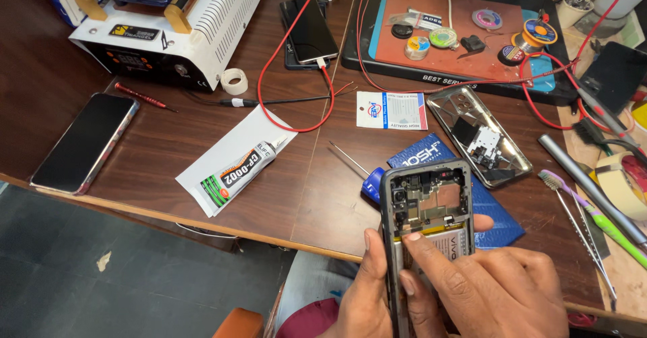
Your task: The person reassembles a disassembled Vivo smartphone at a repair workbench. They press the battery and internal components into the phone body, align and press the back cover onto the frame, press along the edges to seat it, power the phone on and see the boot logo, then use a long metal rod tool to press on the opened phone again.
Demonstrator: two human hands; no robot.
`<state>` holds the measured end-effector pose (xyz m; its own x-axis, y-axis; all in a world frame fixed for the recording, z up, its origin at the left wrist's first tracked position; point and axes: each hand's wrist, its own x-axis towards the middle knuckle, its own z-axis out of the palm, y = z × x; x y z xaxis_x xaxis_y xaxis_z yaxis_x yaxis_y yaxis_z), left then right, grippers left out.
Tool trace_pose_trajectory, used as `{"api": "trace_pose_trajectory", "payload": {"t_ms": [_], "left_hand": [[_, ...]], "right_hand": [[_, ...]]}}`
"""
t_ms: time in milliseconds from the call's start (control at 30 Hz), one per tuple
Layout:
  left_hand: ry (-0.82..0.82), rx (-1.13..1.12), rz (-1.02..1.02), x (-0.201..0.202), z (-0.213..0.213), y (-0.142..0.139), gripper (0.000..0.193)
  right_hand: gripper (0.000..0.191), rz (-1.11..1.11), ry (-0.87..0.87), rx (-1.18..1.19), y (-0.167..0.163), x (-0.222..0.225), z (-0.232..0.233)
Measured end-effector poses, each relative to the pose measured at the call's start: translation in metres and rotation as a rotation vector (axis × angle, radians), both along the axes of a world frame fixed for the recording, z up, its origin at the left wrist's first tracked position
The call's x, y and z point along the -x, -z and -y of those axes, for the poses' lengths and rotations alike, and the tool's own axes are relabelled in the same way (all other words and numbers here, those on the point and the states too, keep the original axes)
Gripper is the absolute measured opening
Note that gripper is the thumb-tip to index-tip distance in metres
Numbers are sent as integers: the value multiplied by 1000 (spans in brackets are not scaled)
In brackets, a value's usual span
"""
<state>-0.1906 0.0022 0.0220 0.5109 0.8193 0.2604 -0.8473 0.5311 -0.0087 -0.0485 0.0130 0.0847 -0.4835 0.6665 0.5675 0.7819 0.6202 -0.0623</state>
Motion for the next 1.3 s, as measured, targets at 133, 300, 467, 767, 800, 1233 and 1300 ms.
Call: {"api": "trace_pose_trajectory", "payload": {"t_ms": [133,300,467,767,800,1233,1300], "left_hand": [[-71,-53,-149,0,-1,-5,96],[-3,-40,-87,2,-1,-1,93],[-17,-47,-110,0,1,6,93],[63,9,-32,-1,3,3,91],[39,-13,-114,-1,3,2,95],[52,-24,-88,-1,6,-1,95],[5,-74,-130,-2,7,-3,92]], "right_hand": [[44,-2,14,0,2,-2,3],[44,5,-9,-26,5,-6,3],[45,36,-29,-42,5,-10,2],[42,37,-22,-43,5,-13,9],[41,42,-39,-57,5,-14,9],[43,-1,-60,-2,6,-25,14],[44,15,-54,-21,6,-26,15]]}}
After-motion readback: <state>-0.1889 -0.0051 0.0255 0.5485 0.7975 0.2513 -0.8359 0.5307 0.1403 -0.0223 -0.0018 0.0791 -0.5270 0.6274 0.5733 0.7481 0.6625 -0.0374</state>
